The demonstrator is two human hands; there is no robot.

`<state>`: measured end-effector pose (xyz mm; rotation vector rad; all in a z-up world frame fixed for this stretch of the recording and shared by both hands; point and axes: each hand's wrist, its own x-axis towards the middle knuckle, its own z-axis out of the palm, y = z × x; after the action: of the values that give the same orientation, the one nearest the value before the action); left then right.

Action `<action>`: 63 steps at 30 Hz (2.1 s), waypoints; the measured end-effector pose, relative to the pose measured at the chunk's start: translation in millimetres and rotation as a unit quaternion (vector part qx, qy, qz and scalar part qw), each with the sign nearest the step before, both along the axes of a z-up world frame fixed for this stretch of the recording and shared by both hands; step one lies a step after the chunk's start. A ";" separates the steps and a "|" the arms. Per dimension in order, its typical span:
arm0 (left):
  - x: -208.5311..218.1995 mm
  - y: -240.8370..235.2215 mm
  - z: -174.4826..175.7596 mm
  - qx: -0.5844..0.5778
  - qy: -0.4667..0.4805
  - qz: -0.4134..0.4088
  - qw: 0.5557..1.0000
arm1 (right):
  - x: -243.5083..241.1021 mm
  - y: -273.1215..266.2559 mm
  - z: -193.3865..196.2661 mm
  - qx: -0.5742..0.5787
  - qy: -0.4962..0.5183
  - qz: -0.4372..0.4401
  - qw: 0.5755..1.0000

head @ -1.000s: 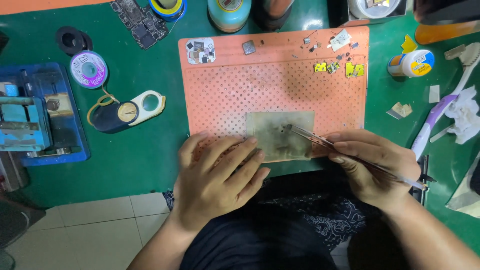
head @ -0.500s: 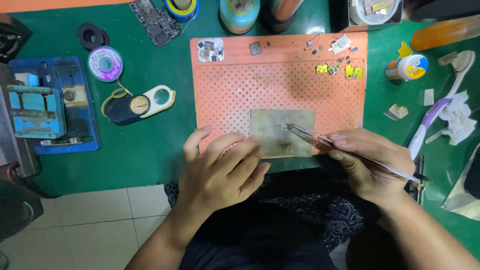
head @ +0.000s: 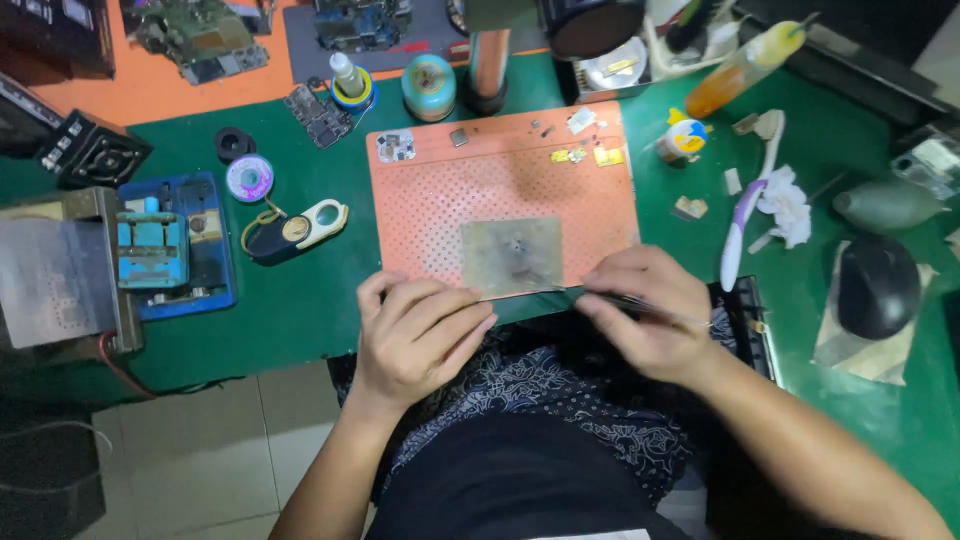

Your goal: The person applies a liquid from a bottle onto a small electronic component held with tweezers, then uses a hot air gun to heat it. They subsequently clean the component and a metal stencil using a toothbrush and a tissue.

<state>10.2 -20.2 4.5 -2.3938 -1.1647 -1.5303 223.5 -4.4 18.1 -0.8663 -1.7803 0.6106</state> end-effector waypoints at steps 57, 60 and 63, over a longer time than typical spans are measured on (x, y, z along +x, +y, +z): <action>-9.2 -8.8 -14.4 -0.159 -0.234 -0.082 0.956 | 75.1 -88.1 7.2 -0.565 0.214 -0.263 0.752; -12.9 -9.7 -15.0 -0.149 -0.228 -0.084 0.959 | 74.4 -95.3 10.9 -0.565 0.214 -0.262 0.753; -10.2 -8.4 -13.9 -0.150 -0.224 -0.106 0.957 | 72.7 -90.8 7.7 -0.551 0.219 -0.266 0.760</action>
<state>0.0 -28.6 -9.4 -2.4985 -1.3351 -2.1990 296.2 -95.2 25.8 -1.7449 -0.5387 1.3635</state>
